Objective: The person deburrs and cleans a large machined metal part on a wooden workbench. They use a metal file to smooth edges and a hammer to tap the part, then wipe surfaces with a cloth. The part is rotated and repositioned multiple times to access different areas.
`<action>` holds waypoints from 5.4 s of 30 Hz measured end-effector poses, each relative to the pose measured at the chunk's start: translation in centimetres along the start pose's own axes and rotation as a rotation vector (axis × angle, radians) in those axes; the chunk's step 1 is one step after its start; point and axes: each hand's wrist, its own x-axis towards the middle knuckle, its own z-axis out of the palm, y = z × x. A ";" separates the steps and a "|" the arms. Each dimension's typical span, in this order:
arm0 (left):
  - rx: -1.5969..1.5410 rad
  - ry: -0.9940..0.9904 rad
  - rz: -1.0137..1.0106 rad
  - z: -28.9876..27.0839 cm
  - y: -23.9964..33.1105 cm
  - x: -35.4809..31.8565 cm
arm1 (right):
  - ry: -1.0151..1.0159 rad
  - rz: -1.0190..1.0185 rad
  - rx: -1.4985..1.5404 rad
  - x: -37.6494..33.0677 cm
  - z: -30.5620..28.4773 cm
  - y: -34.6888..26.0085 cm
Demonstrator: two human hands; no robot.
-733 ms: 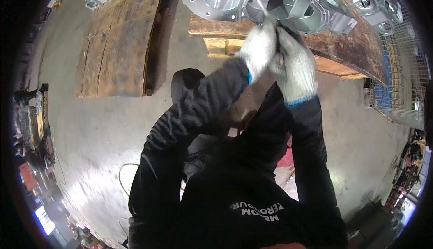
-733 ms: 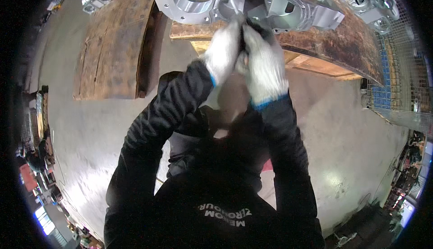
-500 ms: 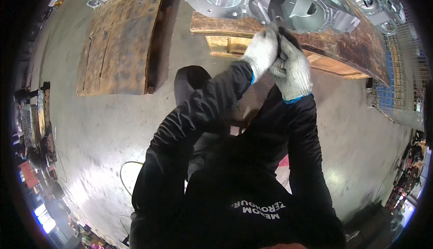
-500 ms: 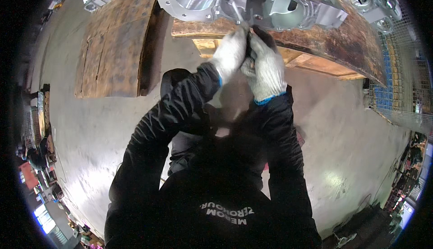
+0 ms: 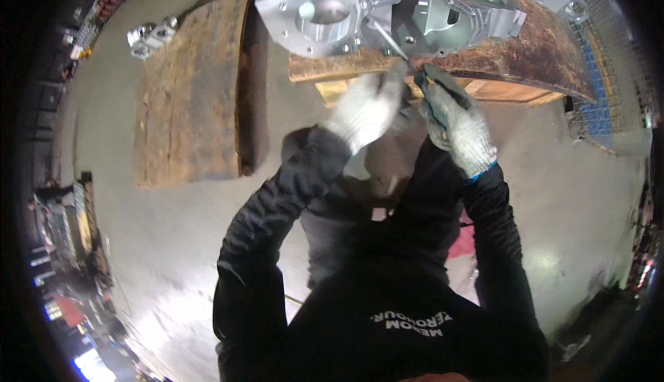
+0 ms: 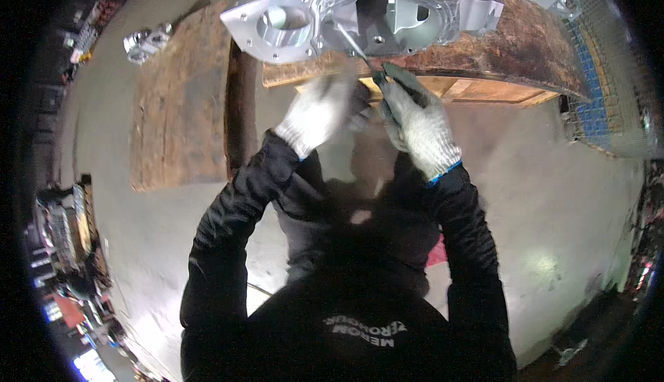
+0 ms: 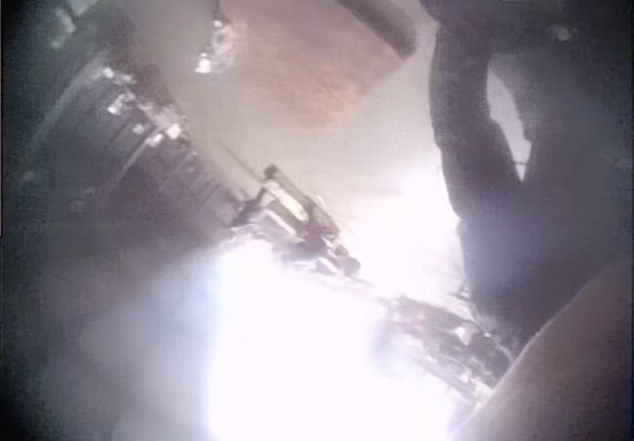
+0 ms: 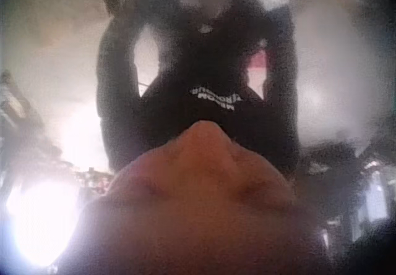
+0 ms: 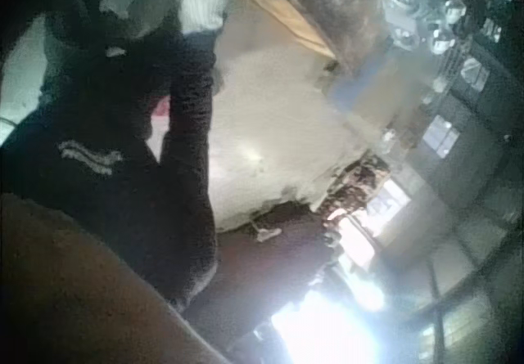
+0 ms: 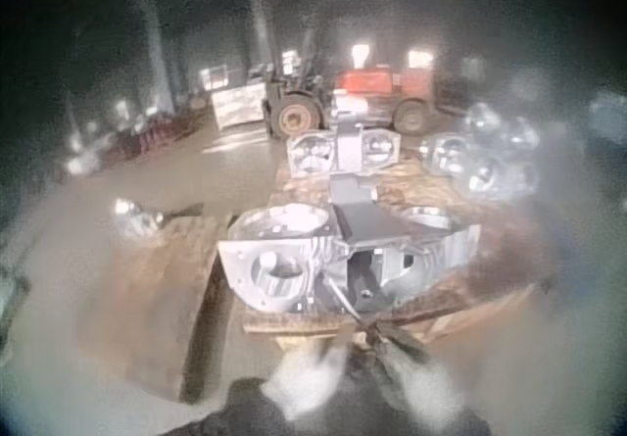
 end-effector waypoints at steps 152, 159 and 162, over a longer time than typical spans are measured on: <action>1.001 0.309 0.321 -10.9 3.2 11.9 | 0.536 -0.269 -0.021 0.1 1.4 4.5; 1.010 0.296 0.321 -10.8 3.3 11.9 | 0.478 -0.318 -0.223 0.1 0.5 7.2; 0.981 0.299 0.334 -11.1 3.2 11.5 | 0.417 -0.252 -0.034 0.5 1.4 6.4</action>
